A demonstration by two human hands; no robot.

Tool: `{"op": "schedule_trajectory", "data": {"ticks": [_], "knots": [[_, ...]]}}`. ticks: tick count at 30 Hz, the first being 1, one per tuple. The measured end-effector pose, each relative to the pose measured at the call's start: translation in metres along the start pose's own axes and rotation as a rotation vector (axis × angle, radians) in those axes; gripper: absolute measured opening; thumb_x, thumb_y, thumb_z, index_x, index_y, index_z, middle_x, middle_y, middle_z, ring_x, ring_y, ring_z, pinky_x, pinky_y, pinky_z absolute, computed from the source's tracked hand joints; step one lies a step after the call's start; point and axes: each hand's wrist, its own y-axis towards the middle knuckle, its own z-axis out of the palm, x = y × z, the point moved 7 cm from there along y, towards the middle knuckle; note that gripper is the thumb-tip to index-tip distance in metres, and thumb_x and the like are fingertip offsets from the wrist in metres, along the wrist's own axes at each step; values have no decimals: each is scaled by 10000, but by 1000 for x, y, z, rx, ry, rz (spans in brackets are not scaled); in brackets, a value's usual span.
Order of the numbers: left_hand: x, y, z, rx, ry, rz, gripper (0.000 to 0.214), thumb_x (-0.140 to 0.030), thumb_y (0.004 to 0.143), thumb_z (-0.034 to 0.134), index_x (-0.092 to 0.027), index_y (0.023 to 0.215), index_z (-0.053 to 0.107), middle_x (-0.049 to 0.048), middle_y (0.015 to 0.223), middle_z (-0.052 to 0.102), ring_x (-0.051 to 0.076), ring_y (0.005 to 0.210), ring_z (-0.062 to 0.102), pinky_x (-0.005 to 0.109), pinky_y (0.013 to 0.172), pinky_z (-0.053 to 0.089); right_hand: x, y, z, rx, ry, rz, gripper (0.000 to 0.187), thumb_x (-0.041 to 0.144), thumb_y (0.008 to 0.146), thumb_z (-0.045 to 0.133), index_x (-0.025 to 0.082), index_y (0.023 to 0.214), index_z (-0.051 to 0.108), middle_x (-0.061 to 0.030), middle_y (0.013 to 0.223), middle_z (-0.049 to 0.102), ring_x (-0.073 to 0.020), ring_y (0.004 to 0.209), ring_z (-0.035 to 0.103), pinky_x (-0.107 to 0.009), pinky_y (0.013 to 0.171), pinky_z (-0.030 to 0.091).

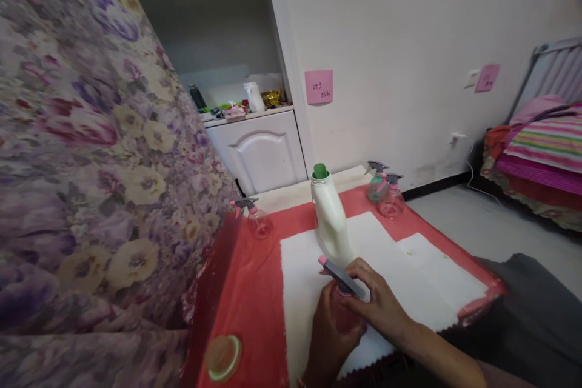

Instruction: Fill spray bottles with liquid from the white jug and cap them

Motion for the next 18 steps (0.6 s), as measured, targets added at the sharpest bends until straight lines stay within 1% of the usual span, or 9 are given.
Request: {"op": "schedule_trajectory", "data": {"ticks": [3, 7, 11, 14, 16, 18], "knots": [[-6, 2, 0, 11, -20, 20, 704, -224, 632, 783, -196, 1266, 477, 102, 1193, 632, 283, 1129, 599, 420, 1006, 470, 3, 0, -2, 46, 30, -5, 108, 283, 833, 679, 228, 925, 676, -24, 905, 608, -211, 891, 575, -315, 810, 436], [-11, 2, 2, 34, -60, 36, 677, -149, 633, 726, -191, 1259, 469, 92, 1196, 625, 276, 1147, 590, 432, 1029, 450, 6, -2, -4, 84, 65, -11, 207, 297, 866, 655, 249, 1067, 664, -27, 1007, 645, -206, 932, 590, -313, 850, 436], [-12, 3, 3, 49, -93, 59, 661, -180, 650, 729, -196, 1258, 468, 98, 1223, 610, 279, 1160, 584, 441, 1032, 448, 9, -4, -5, 94, 64, -32, 255, 313, 909, 594, 253, 1154, 630, -39, 1030, 641, -214, 961, 597, -331, 873, 446], [-6, 3, 2, 54, -53, 43, 701, -220, 651, 761, -200, 1280, 453, 103, 1203, 619, 276, 1109, 611, 434, 992, 481, 11, -5, -3, 110, 69, -51, 263, 309, 926, 558, 253, 1178, 609, -51, 1076, 633, -220, 996, 595, -346, 900, 449], [-3, 4, 2, 63, -35, 25, 723, -238, 648, 780, -194, 1290, 450, 112, 1201, 619, 279, 1100, 613, 431, 978, 491, 9, -3, -2, 99, 59, -38, 290, 298, 886, 612, 244, 1171, 598, -58, 1109, 624, -232, 1030, 585, -359, 920, 446], [-1, 3, 1, 59, -37, 16, 733, -262, 648, 792, -189, 1294, 455, 118, 1215, 614, 285, 1117, 603, 427, 981, 488, 4, -2, -4, 51, 15, 10, 278, 289, 826, 678, 224, 1087, 611, -54, 1054, 625, -237, 991, 586, -365, 895, 456]]}}
